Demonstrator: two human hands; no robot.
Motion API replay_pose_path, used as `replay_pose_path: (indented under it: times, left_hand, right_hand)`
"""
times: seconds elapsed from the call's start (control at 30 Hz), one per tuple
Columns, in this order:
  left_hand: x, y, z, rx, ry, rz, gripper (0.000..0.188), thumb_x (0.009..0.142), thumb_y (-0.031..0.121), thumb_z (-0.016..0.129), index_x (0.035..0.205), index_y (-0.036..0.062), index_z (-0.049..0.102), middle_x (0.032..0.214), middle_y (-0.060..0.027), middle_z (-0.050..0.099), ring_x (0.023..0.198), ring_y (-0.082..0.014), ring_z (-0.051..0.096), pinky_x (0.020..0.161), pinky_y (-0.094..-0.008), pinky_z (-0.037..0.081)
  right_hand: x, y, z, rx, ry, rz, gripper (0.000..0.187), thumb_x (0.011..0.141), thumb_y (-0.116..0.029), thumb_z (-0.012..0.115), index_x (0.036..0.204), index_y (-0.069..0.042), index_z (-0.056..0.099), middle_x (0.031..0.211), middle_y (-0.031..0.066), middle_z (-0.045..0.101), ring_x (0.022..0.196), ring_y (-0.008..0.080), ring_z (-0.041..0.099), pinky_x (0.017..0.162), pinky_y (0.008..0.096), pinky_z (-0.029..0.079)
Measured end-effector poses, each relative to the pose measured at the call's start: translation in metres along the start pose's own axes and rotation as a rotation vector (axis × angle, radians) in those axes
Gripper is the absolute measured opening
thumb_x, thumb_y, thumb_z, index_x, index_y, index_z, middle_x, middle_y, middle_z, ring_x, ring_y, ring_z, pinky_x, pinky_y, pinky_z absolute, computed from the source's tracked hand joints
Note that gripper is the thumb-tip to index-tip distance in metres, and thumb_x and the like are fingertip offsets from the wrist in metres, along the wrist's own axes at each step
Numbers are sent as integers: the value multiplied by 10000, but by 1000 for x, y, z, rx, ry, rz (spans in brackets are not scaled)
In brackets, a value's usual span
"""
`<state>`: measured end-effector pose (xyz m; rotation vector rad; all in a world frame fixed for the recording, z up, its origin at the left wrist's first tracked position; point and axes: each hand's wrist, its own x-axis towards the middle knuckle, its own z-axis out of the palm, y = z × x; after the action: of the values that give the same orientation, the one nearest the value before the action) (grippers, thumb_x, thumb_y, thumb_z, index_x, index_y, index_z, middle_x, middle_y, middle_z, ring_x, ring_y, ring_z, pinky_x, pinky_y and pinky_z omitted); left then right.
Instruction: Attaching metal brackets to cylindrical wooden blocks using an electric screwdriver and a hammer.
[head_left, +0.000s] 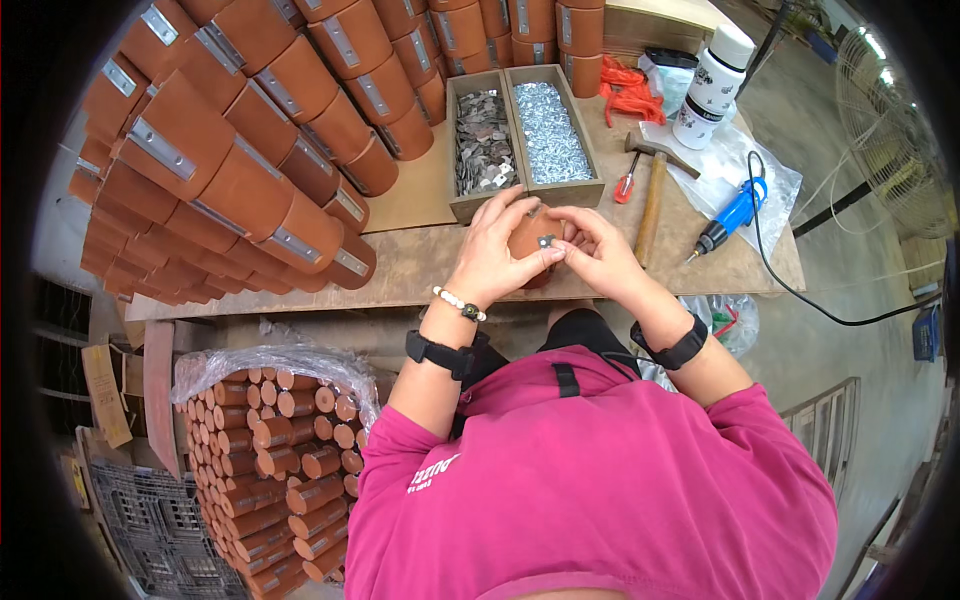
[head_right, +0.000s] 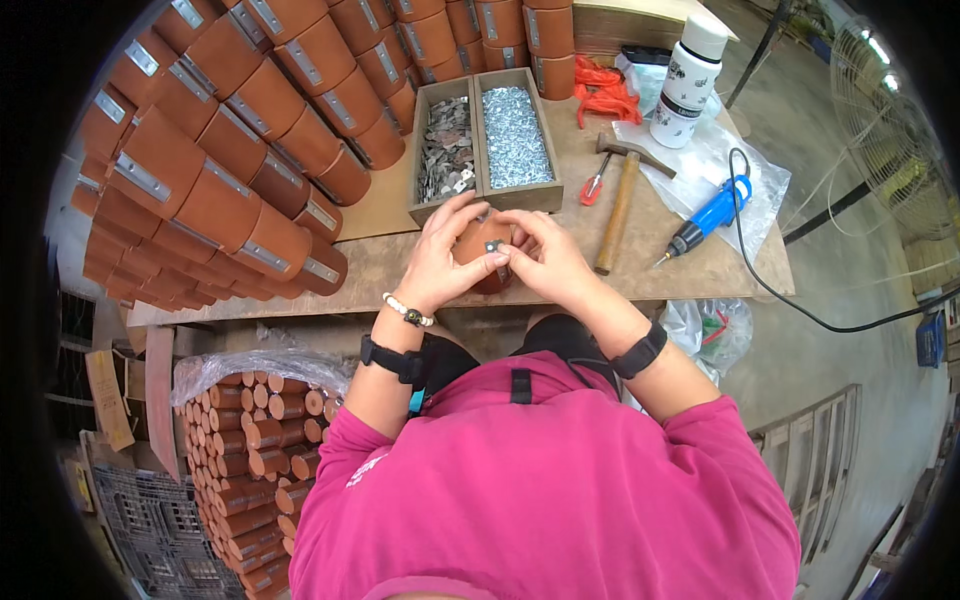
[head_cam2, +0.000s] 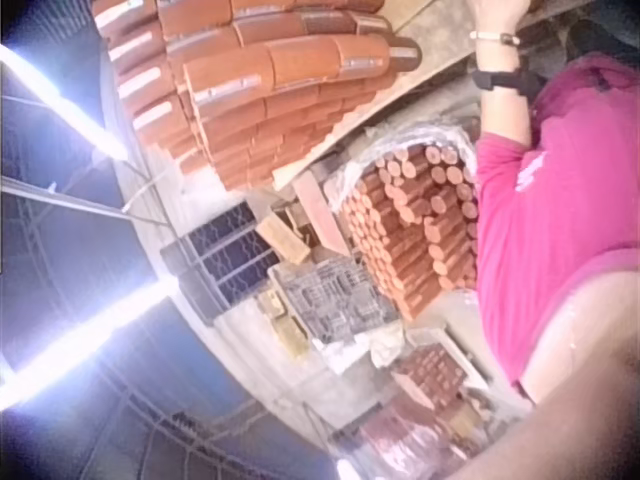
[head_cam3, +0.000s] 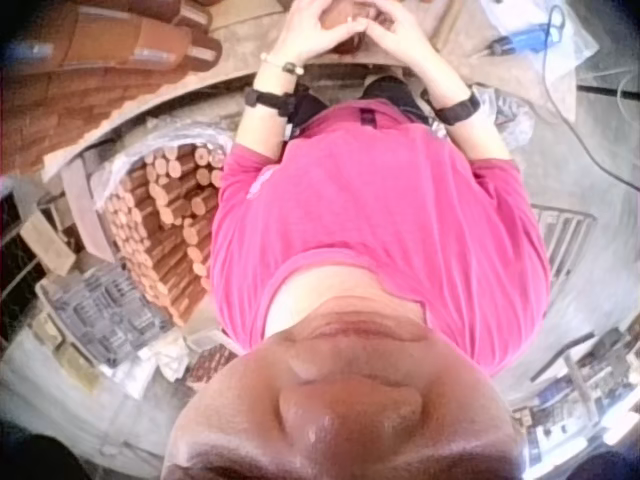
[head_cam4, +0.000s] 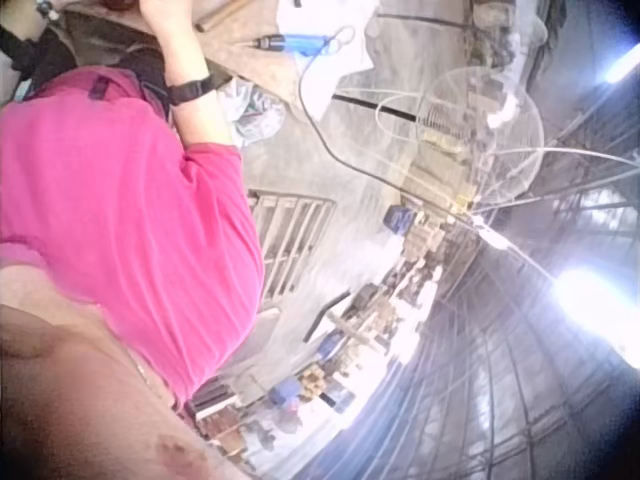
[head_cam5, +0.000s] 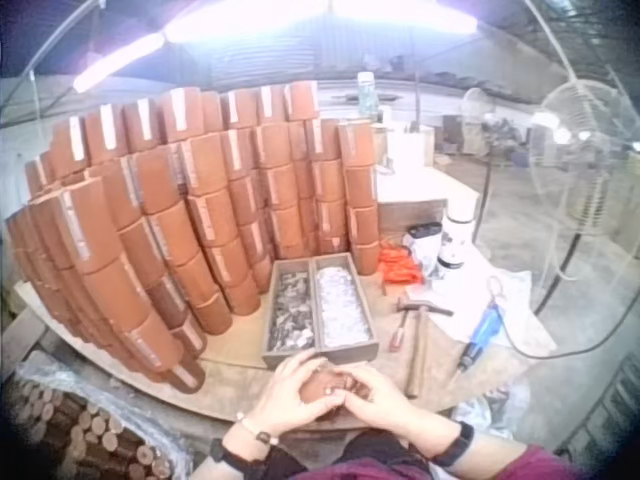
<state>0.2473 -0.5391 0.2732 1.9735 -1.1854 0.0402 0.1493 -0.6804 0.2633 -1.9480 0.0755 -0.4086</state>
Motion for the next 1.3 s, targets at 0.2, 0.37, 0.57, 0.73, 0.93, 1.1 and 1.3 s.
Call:
replay_pose_path:
  times: [0.2,0.37,0.57,0.73,0.93,1.1,1.3]
  left_hand:
    - [-5,5,1,93,100,-16,755,515,405,737,1088,-2,463,1177,-170,414,1093,-305,396,915,-373,328]
    - [-13,19,5,225,51,-40,726,513,328,735,1096,-1,455,1173,-165,417,1077,-301,408,901,-383,339]
    - [-15,15,9,136,112,-29,666,526,257,727,1088,12,465,1177,-176,402,1078,-317,403,901,-381,341]
    - [-9,9,11,52,105,-68,643,524,223,731,1077,23,473,1178,-177,392,1079,-321,399,903,-383,341]
    - [-10,11,13,63,143,-59,776,523,226,745,1163,10,365,1182,-184,370,1089,-331,382,915,-376,331]
    - [-15,15,13,3,182,-92,904,511,208,754,1229,-5,248,1194,-203,339,1107,-330,361,925,-365,319]
    - [-16,13,18,20,161,-66,925,512,211,758,1236,-4,224,1201,-201,323,1118,-336,342,928,-370,312]
  right_hand:
    - [17,4,-1,-121,29,-76,294,775,-74,476,1064,-18,490,885,132,479,797,235,498,716,311,414]
    - [15,1,5,-256,-2,-173,290,785,-70,444,1063,-1,484,932,184,477,880,323,475,772,365,393]
    - [12,-6,5,-393,33,-225,292,786,-79,449,1063,8,480,933,181,473,889,331,472,783,373,390]
    - [15,-3,6,-323,16,-183,285,791,-80,448,1065,-5,477,942,184,466,889,325,476,772,365,399]
    - [29,8,8,-111,75,-65,277,772,-158,524,1007,-12,521,917,154,526,798,249,550,693,317,446]
    - [55,19,6,-37,-92,80,212,750,-189,559,852,-7,595,726,116,607,664,146,568,627,285,455]
    - [55,17,12,-188,-12,70,202,766,-193,505,828,-19,587,766,170,593,717,321,571,647,367,450]
